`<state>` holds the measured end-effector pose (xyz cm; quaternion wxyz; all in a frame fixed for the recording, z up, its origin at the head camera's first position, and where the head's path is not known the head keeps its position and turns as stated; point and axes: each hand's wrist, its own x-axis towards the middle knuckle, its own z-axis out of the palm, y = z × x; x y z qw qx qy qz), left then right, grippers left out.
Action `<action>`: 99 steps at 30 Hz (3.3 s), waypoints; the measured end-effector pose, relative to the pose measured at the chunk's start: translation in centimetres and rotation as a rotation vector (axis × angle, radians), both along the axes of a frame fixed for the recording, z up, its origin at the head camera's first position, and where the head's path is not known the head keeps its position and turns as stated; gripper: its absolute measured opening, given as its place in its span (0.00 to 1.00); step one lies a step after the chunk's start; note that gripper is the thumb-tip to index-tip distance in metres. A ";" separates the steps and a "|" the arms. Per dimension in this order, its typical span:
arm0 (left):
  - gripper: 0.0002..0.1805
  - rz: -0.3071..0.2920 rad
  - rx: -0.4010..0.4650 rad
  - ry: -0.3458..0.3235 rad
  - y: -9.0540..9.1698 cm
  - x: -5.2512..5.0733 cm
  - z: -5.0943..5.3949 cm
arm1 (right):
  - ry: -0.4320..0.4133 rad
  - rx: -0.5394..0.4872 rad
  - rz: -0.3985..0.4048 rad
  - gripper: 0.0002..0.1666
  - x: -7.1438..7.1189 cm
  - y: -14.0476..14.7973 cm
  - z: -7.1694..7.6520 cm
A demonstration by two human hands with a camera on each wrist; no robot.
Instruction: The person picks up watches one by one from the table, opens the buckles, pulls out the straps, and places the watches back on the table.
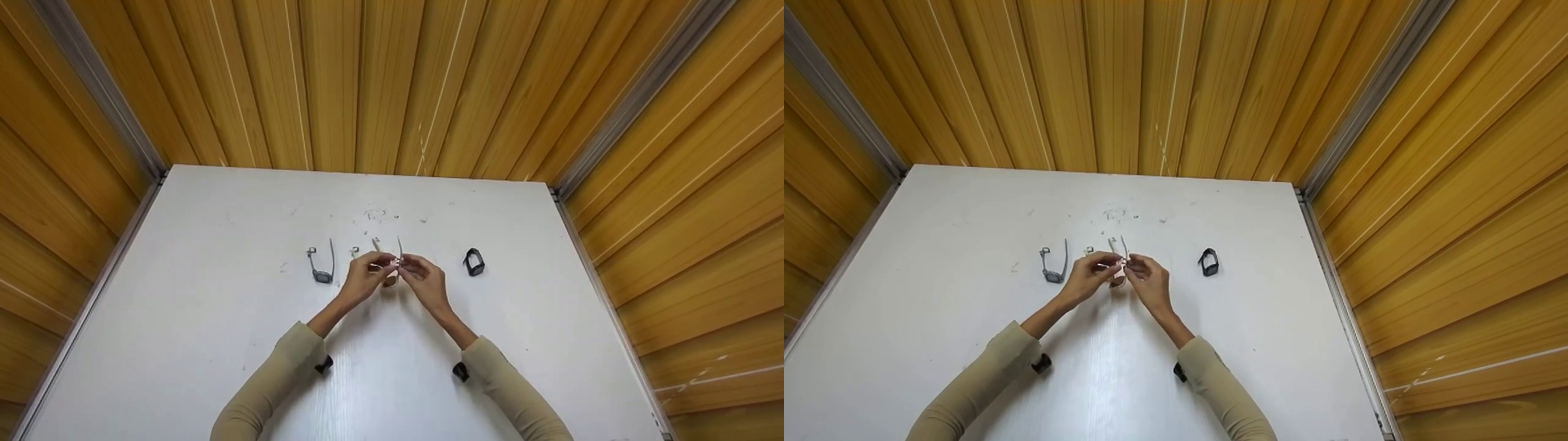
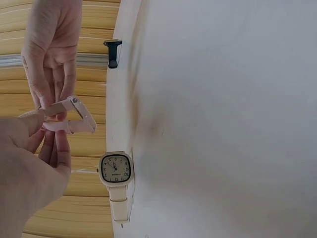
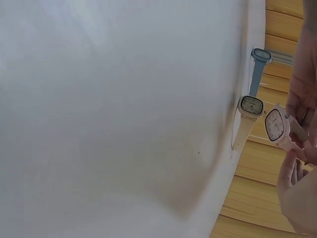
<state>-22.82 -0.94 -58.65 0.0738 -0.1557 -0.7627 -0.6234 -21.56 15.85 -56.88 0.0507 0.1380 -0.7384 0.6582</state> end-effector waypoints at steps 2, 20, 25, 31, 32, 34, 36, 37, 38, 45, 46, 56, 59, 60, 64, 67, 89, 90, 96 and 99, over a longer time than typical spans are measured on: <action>0.12 0.019 0.014 -0.007 0.0 -0.3 -0.5 | -0.028 0.002 0.000 0.18 0.0 0.1 -0.1; 0.11 0.029 0.002 -0.056 -0.1 -0.7 -0.6 | -0.097 0.021 0.014 0.14 -0.1 0.3 -0.2; 0.10 0.049 0.026 -0.046 0.1 -0.7 -0.7 | -0.074 0.047 0.008 0.14 -0.1 0.2 -0.2; 0.10 0.092 0.047 -0.068 0.6 -0.7 -0.7 | -0.051 0.079 -0.003 0.13 0.1 0.2 0.0; 0.10 0.099 0.044 -0.067 0.6 -0.7 -0.7 | -0.048 0.084 -0.002 0.13 0.2 0.2 0.0; 0.09 0.107 0.043 -0.064 0.8 -0.7 -0.7 | -0.046 0.091 0.004 0.12 0.2 0.2 0.1; 0.09 0.109 0.033 -0.059 0.8 -0.6 -0.5 | -0.048 0.098 0.013 0.12 0.3 0.2 0.1; 0.09 0.104 0.032 -0.058 0.8 -0.3 0.1 | -0.050 0.103 0.016 0.12 0.3 0.2 0.1; 0.09 0.099 0.033 -0.059 0.8 0.1 0.8 | -0.048 0.109 0.018 0.12 0.4 0.2 0.2; 0.08 0.107 0.042 -0.043 0.2 1.4 3.4 | -0.075 0.115 0.009 0.13 -0.7 0.6 -2.5; 0.08 0.108 0.046 -0.047 0.2 1.4 3.4 | -0.079 0.115 0.006 0.13 -0.9 0.6 -2.9; 0.11 0.103 0.080 -0.055 -0.3 1.5 3.6 | -0.050 0.119 0.025 0.13 0.4 0.4 -0.4; 0.11 0.109 0.087 -0.062 -0.3 1.5 3.6 | -0.059 0.112 0.025 0.13 0.5 0.4 -0.3; 0.12 0.109 0.089 -0.064 -0.3 1.5 3.7 | -0.063 0.110 0.025 0.13 0.5 0.5 -0.4; 0.12 0.105 0.095 -0.074 -0.4 1.5 3.7 | -0.069 0.107 0.022 0.13 0.5 0.5 -0.6; 0.11 0.098 0.090 -0.077 -0.4 1.6 3.8 | -0.063 0.113 0.023 0.15 0.5 0.4 -0.6; 0.10 0.117 0.059 -0.064 -0.5 -0.5 -0.1 | -0.093 0.100 0.034 0.15 0.5 0.4 -0.7; 0.11 0.116 0.058 -0.063 -0.5 -0.5 -0.1 | -0.093 0.096 0.036 0.15 0.4 0.4 -0.8; 0.10 0.116 0.073 -0.064 -0.4 -0.4 -0.1 | -0.093 0.095 0.029 0.15 0.5 0.6 -0.8; 0.11 0.117 0.083 -0.058 -0.4 -0.4 -0.1 | -0.091 0.106 0.029 0.15 0.5 0.7 -0.7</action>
